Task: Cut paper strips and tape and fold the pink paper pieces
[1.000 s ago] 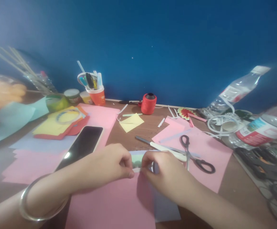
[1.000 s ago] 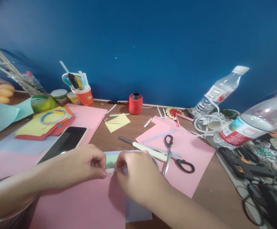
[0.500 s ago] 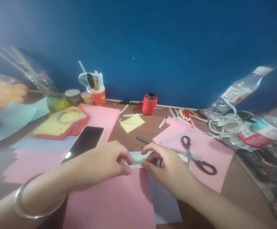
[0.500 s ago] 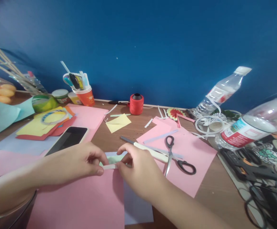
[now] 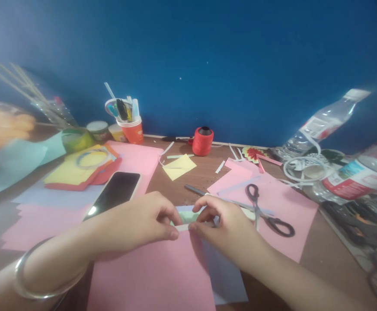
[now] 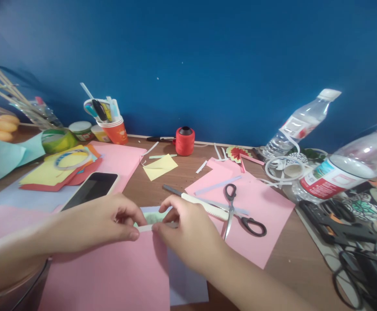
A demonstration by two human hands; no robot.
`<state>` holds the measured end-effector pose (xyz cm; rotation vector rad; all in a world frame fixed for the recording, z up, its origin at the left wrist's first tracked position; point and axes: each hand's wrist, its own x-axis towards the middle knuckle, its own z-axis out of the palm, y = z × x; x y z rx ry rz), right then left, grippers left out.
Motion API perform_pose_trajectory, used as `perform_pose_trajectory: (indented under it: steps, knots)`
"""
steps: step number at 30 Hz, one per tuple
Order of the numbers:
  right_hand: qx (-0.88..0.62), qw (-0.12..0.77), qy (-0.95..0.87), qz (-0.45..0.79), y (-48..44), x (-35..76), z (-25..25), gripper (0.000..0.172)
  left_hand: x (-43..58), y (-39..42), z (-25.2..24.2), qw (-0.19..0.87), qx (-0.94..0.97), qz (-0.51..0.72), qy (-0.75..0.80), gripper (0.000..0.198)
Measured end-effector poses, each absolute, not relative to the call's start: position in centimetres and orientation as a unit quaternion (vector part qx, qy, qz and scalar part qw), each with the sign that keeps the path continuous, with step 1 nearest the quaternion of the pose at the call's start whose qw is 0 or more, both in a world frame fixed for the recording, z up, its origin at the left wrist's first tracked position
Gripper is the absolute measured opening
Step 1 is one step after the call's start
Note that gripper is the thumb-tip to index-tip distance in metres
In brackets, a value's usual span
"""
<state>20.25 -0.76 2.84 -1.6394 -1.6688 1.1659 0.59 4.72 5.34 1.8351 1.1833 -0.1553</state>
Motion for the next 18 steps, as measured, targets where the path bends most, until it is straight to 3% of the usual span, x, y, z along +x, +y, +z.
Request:
perform_pose_trajectory:
  steps: [11, 18]
  knots:
    - [-0.607, 0.268, -0.614, 0.428, -0.6, 20.3, 2.9, 0.012, 0.8, 4.6, 6.1, 0.458, 0.753, -0.053, 0.469, 0.016]
    - [-0.591, 0.300, -0.678, 0.317, -1.7, 19.9, 3.4, 0.013, 0.8, 4.2, 6.1, 0.373, 0.792, -0.034, 0.481, 0.014]
